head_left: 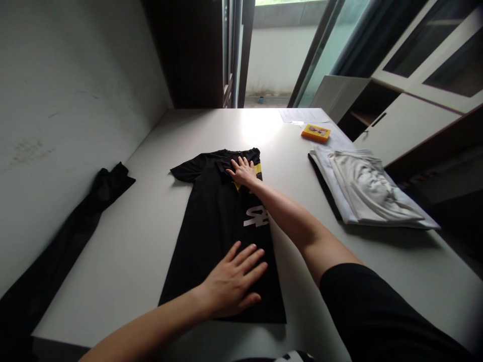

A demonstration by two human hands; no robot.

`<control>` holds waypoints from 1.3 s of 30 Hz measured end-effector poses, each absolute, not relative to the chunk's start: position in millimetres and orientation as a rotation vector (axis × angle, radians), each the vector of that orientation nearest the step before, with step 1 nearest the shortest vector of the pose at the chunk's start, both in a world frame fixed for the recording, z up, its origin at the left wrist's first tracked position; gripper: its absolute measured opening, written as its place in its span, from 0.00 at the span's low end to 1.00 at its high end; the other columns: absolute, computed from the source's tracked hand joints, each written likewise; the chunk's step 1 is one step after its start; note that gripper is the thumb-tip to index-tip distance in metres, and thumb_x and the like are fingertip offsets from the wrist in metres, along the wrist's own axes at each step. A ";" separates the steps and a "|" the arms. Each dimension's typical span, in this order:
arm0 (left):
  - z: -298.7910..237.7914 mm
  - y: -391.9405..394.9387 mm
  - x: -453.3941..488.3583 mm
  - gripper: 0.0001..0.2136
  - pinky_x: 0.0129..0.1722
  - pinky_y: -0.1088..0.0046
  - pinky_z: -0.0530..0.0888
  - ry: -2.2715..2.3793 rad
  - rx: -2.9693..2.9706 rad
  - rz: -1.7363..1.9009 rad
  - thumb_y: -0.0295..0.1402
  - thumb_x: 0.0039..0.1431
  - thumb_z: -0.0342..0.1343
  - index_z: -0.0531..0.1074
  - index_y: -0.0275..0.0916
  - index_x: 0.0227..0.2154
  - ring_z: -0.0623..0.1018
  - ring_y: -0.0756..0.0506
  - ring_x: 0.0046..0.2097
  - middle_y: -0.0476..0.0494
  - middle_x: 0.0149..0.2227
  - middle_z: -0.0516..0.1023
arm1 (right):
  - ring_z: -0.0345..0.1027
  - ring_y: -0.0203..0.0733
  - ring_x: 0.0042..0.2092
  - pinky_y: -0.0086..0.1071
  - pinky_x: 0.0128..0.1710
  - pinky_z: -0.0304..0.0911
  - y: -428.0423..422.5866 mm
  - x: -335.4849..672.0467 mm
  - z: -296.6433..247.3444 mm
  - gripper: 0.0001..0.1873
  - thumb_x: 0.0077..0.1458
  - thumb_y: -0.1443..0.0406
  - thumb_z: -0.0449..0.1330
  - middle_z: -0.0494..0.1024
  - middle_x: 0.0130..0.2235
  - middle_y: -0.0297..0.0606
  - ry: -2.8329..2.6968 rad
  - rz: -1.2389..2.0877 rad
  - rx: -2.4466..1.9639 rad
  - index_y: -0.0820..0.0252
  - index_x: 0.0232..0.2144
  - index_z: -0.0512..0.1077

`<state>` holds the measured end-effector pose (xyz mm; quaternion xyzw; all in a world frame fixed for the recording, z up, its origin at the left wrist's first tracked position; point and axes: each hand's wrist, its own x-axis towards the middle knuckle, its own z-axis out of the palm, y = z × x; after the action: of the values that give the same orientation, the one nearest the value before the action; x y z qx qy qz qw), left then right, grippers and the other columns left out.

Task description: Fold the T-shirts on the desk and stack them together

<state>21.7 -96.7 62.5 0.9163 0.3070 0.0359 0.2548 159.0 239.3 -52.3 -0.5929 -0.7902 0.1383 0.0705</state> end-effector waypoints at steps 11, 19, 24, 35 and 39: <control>63.5 -138.7 -4.4 0.36 0.72 0.42 0.44 0.940 2.447 0.037 0.49 0.69 0.53 0.50 0.45 0.74 0.47 0.33 0.75 0.39 0.76 0.44 | 0.60 0.56 0.62 0.49 0.64 0.52 211.5 42.3 -11.6 0.23 0.67 0.53 0.55 0.72 0.60 0.50 -2.423 0.328 -1.343 0.56 0.58 0.72; 50.7 -179.1 -45.3 0.25 0.67 0.50 0.63 2.039 2.206 0.290 0.34 0.70 0.51 0.60 0.41 0.68 0.63 0.35 0.68 0.35 0.69 0.62 | 0.59 0.61 0.58 0.57 0.56 0.57 174.6 -59.1 -7.4 0.24 0.65 0.50 0.56 0.69 0.58 0.58 -2.399 0.366 -1.497 0.62 0.53 0.73; 51.1 -200.7 -71.2 0.17 0.50 0.50 0.73 2.527 1.905 0.233 0.47 0.70 0.51 0.73 0.37 0.48 0.74 0.33 0.50 0.34 0.48 0.76 | 0.66 0.57 0.54 0.49 0.52 0.61 201.0 -53.1 -4.3 0.16 0.66 0.64 0.52 0.76 0.52 0.53 -2.164 0.621 -1.620 0.62 0.49 0.76; 90.1 -178.3 -19.4 0.12 0.32 0.72 0.70 1.875 1.452 0.519 0.47 0.71 0.49 0.67 0.44 0.39 0.76 0.46 0.30 0.50 0.32 0.75 | 0.67 0.39 0.31 0.31 0.33 0.64 254.7 103.1 12.7 0.11 0.56 0.58 0.56 0.74 0.29 0.32 -1.119 1.214 -1.243 0.58 0.35 0.74; 102.5 -166.9 23.9 0.05 0.42 0.70 0.72 1.478 1.659 0.393 0.36 0.67 0.54 0.71 0.45 0.44 0.79 0.45 0.40 0.48 0.39 0.80 | 0.60 0.35 0.26 0.28 0.25 0.59 250.3 173.9 -2.0 0.09 0.50 0.60 0.58 0.68 0.25 0.28 -0.796 1.309 -1.158 0.57 0.33 0.70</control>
<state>23.9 -166.9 102.5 0.6644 0.5919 0.1572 0.4283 173.9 250.3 -2.0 -0.4942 -0.3396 0.5586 0.5731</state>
